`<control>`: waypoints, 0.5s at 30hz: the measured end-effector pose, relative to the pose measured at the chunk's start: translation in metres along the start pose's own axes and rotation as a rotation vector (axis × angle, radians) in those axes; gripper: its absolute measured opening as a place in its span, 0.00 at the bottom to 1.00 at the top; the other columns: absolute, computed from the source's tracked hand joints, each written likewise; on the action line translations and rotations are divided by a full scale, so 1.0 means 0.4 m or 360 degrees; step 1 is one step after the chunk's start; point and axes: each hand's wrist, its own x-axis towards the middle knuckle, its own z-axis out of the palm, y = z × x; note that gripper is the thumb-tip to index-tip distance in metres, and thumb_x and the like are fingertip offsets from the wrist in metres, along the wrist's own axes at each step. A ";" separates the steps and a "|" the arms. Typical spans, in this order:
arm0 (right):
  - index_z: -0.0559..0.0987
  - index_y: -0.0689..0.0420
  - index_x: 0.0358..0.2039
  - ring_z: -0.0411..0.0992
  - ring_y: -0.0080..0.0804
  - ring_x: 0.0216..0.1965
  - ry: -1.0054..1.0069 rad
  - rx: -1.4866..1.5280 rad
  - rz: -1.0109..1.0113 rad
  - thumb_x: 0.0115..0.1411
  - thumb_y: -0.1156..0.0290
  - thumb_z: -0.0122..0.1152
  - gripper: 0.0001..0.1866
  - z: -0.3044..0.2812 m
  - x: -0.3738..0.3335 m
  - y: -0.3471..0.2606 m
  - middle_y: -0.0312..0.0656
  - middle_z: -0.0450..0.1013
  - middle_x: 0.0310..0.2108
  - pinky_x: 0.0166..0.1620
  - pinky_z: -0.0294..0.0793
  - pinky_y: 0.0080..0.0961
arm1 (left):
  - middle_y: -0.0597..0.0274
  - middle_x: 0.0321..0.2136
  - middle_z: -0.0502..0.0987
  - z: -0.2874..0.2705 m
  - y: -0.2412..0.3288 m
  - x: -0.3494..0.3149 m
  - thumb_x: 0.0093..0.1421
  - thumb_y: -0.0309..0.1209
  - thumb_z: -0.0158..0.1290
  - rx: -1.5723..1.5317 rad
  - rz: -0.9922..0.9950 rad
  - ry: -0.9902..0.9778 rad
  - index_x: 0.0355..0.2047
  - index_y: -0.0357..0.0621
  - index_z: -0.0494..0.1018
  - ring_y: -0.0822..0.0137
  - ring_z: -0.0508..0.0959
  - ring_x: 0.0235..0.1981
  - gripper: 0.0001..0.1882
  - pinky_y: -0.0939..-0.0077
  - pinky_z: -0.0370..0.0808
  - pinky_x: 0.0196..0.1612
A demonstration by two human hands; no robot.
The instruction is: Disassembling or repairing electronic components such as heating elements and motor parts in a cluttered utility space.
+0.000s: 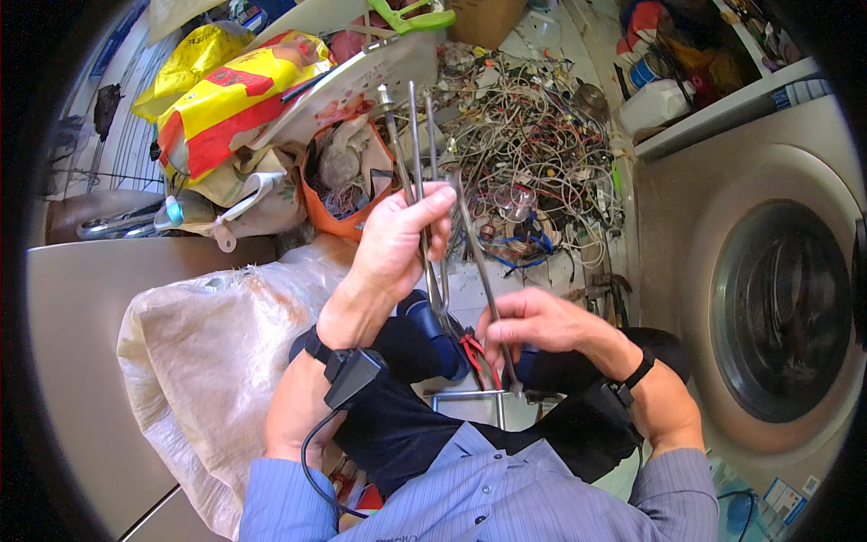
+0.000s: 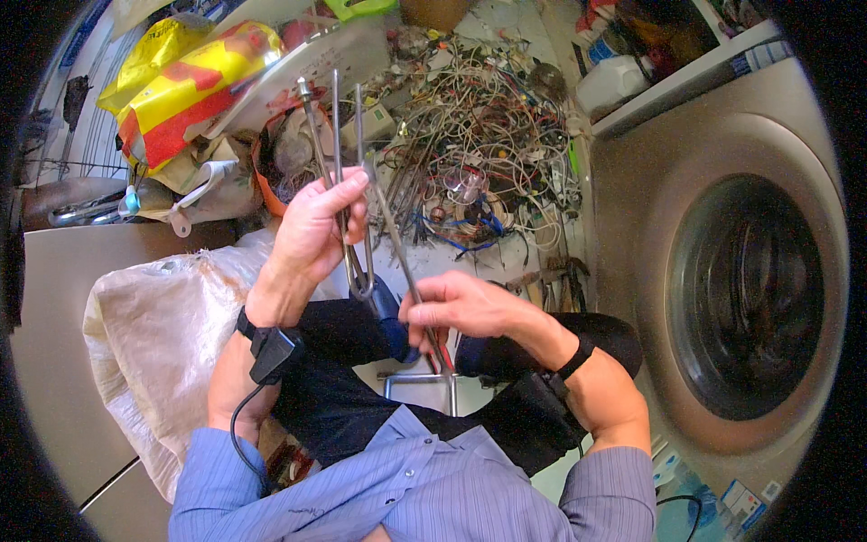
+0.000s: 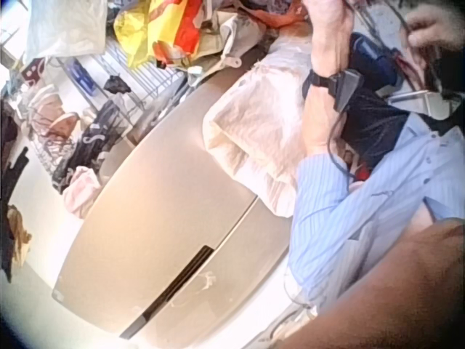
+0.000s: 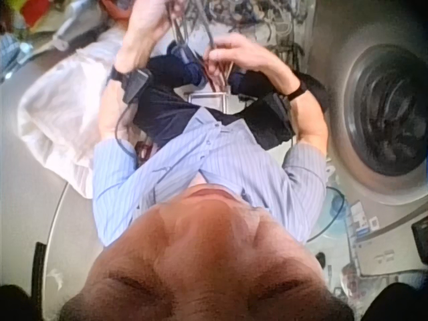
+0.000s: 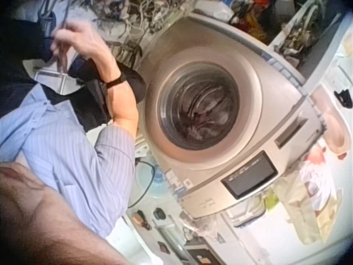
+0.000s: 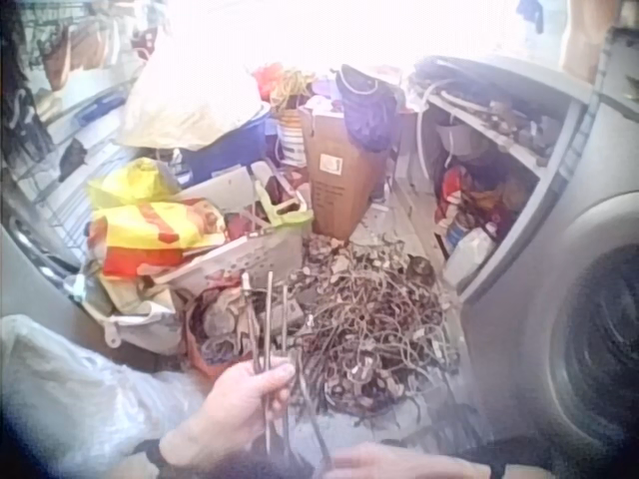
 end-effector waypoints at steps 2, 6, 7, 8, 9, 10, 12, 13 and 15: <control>0.79 0.61 0.40 0.80 0.25 0.30 0.0290 -0.0146 -0.0139 0.71 0.62 0.58 0.13 -0.015 0.005 -0.023 0.40 0.81 0.30 0.30 0.78 0.22 | 0.68 0.21 0.77 -0.002 0.002 0.012 0.69 0.33 0.57 0.0003 0.0005 0.0008 0.48 0.40 0.77 0.75 0.73 0.17 0.12 0.81 0.69 0.21; 0.78 0.62 0.37 0.79 0.24 0.27 0.0847 -0.0272 -0.0221 0.68 0.64 0.60 0.13 -0.023 0.006 -0.100 0.39 0.80 0.28 0.26 0.76 0.22 | 0.55 0.41 0.83 -0.008 -0.011 0.027 0.71 0.31 0.54 0.0014 -0.0061 -0.0025 0.53 0.36 0.75 0.66 0.84 0.38 0.15 0.75 0.82 0.35; 0.78 0.63 0.36 0.79 0.24 0.26 0.0969 -0.0375 -0.0252 0.67 0.65 0.61 0.12 -0.031 0.005 -0.109 0.40 0.80 0.27 0.25 0.76 0.22 | 0.50 0.44 0.83 -0.001 -0.020 0.041 0.71 0.30 0.53 0.0021 -0.0052 -0.0024 0.54 0.35 0.74 0.60 0.85 0.42 0.15 0.67 0.85 0.41; 0.78 0.64 0.35 0.79 0.24 0.25 0.1056 -0.0436 -0.0282 0.66 0.66 0.61 0.12 -0.036 0.009 -0.117 0.39 0.79 0.26 0.25 0.76 0.22 | 0.48 0.45 0.82 0.014 -0.032 0.045 0.71 0.31 0.52 0.0025 -0.0084 -0.0003 0.54 0.34 0.74 0.58 0.85 0.43 0.16 0.64 0.85 0.44; 0.79 0.63 0.36 0.78 0.24 0.25 0.1099 -0.0520 -0.0320 0.66 0.66 0.62 0.11 -0.035 0.016 -0.123 0.39 0.78 0.25 0.25 0.76 0.21 | 0.47 0.47 0.82 0.024 -0.037 0.044 0.72 0.32 0.52 0.0035 -0.0106 0.0026 0.54 0.34 0.74 0.56 0.84 0.45 0.16 0.60 0.85 0.47; 0.79 0.63 0.36 0.78 0.23 0.25 0.1124 -0.0535 -0.0327 0.66 0.66 0.62 0.11 -0.030 0.025 -0.135 0.38 0.78 0.25 0.25 0.75 0.21 | 0.47 0.47 0.82 0.032 -0.038 0.041 0.72 0.32 0.52 0.0035 -0.0114 0.0028 0.54 0.34 0.74 0.56 0.84 0.45 0.16 0.60 0.85 0.47; 0.79 0.64 0.38 0.80 0.27 0.26 0.1201 -0.0740 -0.0341 0.66 0.67 0.62 0.11 -0.017 0.041 -0.148 0.40 0.79 0.25 0.28 0.78 0.26 | 0.49 0.45 0.82 0.045 -0.043 0.035 0.73 0.34 0.51 0.0051 -0.0154 0.0021 0.53 0.34 0.74 0.57 0.84 0.44 0.16 0.61 0.84 0.45; 0.79 0.64 0.38 0.80 0.27 0.26 0.1204 -0.0739 -0.0336 0.66 0.67 0.62 0.11 -0.015 0.057 -0.137 0.40 0.79 0.25 0.28 0.78 0.26 | 0.49 0.45 0.82 0.035 -0.050 0.043 0.73 0.34 0.51 0.0048 -0.0159 0.0019 0.53 0.34 0.74 0.57 0.84 0.44 0.16 0.61 0.84 0.45; 0.79 0.64 0.39 0.78 0.25 0.26 0.1257 -0.1145 -0.0727 0.66 0.69 0.62 0.10 -0.008 0.094 -0.116 0.39 0.79 0.25 0.30 0.77 0.28 | 0.53 0.43 0.82 0.018 -0.049 0.046 0.73 0.35 0.51 -0.0069 -0.0220 -0.0384 0.52 0.35 0.76 0.60 0.83 0.41 0.16 0.64 0.82 0.41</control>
